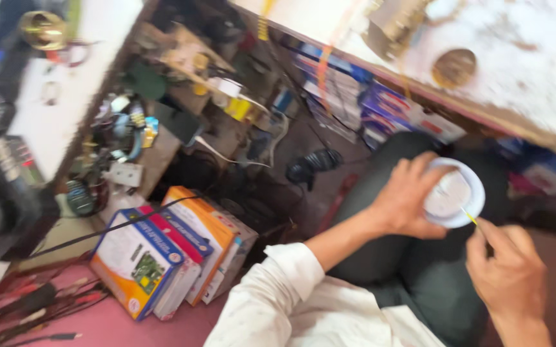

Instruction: The person disassembles an LED light bulb, uses a soldering iron and pliers to work on the internal circuit board, and then reassembles the bulb.

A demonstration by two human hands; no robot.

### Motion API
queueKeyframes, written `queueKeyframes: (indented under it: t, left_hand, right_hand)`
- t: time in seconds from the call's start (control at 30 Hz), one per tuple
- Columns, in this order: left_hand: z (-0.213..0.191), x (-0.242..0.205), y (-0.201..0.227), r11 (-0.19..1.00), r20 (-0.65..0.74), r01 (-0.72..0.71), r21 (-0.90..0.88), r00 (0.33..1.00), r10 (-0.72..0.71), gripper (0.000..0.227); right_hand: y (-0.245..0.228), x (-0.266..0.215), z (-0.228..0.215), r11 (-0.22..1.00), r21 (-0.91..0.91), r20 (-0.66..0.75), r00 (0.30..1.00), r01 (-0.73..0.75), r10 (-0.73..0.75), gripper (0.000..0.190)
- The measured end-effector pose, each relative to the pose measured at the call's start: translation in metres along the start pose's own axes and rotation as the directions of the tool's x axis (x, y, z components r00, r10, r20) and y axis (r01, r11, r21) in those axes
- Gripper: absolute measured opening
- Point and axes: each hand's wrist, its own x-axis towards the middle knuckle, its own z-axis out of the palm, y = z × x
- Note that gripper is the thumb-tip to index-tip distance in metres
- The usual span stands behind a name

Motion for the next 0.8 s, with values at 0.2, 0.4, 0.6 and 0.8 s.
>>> queueKeyframes:
  t: [0.2, 0.4, 0.6, 0.8]
  left_hand:
    - [-0.002, 0.003, -0.007, 0.999, 0.085, 0.012, 0.043, 0.996, -0.015, 0.108]
    - [-0.002, 0.011, -0.020, 0.997, 0.123, -0.061, 0.049, 0.991, 0.055, 0.114]
    - [0.005, 0.009, -0.020, 1.000, 0.150, -0.010, 0.009, 0.989, 0.008, 0.107]
    - [-0.005, 0.014, -0.005, 1.000, 0.154, 0.009, 0.007, 0.988, -0.010, 0.106]
  right_hand:
    - [0.011, 0.011, -0.006, 0.996, 0.087, 0.087, 0.996, -0.021, 0.014, 0.011]
    - [0.004, 0.018, 0.001, 0.985, 0.170, -0.003, 0.999, 0.040, -0.040, 0.007]
    - [0.016, 0.014, 0.012, 0.933, 0.361, -0.047, 0.999, 0.001, 0.018, 0.007]
    - [0.016, 0.011, 0.013, 0.909, 0.416, -0.037, 0.998, -0.025, 0.044, 0.007]
